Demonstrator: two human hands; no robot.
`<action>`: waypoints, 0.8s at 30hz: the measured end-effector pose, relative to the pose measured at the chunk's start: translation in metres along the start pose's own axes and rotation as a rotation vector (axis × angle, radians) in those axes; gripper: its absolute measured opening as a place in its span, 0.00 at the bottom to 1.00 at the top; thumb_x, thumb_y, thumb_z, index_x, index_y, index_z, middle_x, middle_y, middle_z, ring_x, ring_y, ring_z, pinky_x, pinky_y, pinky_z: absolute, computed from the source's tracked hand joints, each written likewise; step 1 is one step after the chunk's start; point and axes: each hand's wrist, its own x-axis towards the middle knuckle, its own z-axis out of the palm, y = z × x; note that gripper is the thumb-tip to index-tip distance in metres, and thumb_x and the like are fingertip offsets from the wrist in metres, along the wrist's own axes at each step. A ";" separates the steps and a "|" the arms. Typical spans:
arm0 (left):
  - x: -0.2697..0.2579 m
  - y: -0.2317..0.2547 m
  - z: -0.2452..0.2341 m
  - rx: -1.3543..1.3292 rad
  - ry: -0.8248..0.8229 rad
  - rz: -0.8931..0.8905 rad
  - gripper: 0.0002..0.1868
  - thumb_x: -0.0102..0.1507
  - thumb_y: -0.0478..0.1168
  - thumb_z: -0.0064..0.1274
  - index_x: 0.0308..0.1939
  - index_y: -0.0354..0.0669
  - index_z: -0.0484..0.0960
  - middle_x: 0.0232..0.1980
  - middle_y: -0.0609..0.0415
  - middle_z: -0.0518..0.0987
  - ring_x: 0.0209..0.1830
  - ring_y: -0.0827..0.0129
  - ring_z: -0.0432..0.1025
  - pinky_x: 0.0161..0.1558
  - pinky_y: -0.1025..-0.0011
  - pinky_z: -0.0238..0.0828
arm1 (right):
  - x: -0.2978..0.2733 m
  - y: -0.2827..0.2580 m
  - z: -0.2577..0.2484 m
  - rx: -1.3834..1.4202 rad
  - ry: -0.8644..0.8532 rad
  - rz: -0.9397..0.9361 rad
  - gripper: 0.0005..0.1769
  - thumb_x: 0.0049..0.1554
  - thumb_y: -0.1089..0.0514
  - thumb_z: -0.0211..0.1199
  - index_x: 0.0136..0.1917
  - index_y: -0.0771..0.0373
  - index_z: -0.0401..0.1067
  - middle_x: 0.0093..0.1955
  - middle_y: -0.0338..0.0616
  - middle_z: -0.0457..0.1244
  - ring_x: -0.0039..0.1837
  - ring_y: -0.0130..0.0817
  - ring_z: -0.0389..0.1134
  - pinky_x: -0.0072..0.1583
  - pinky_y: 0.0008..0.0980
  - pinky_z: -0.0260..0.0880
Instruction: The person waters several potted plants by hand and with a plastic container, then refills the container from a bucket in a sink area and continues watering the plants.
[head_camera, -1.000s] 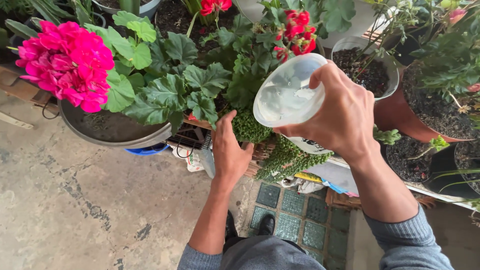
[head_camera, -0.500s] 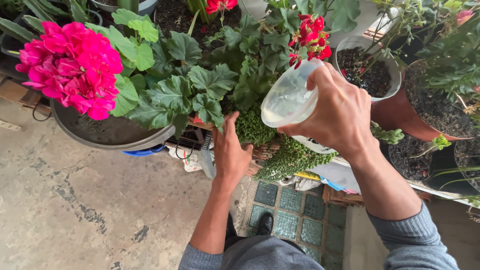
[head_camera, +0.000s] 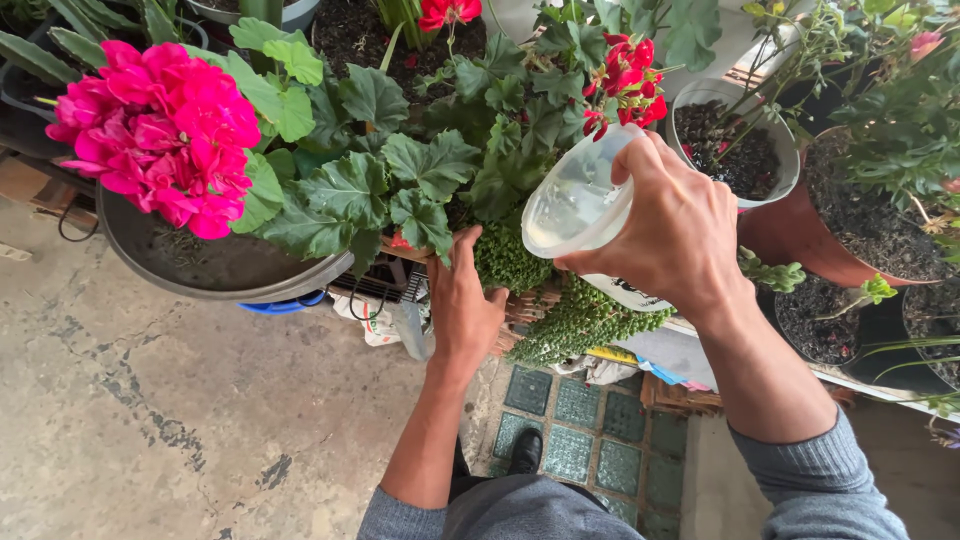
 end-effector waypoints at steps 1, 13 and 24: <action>0.000 0.000 0.000 0.000 0.000 0.000 0.46 0.47 0.28 0.69 0.68 0.38 0.65 0.68 0.44 0.71 0.71 0.44 0.62 0.76 0.48 0.45 | 0.000 0.000 0.000 0.000 0.000 0.000 0.46 0.27 0.40 0.86 0.50 0.63 0.68 0.48 0.45 0.66 0.47 0.48 0.71 0.47 0.47 0.69; 0.002 0.001 0.002 0.002 -0.004 -0.020 0.46 0.47 0.29 0.69 0.67 0.40 0.66 0.68 0.45 0.72 0.71 0.45 0.62 0.76 0.49 0.43 | 0.001 -0.003 -0.003 -0.007 -0.024 0.027 0.46 0.27 0.41 0.86 0.51 0.64 0.68 0.48 0.45 0.66 0.47 0.48 0.71 0.47 0.48 0.69; 0.003 0.002 -0.002 -0.021 -0.022 -0.043 0.45 0.47 0.28 0.69 0.67 0.41 0.66 0.68 0.45 0.72 0.71 0.45 0.62 0.73 0.50 0.50 | 0.001 0.000 0.003 -0.031 0.006 -0.036 0.47 0.26 0.39 0.86 0.49 0.66 0.67 0.48 0.49 0.66 0.48 0.50 0.70 0.47 0.48 0.69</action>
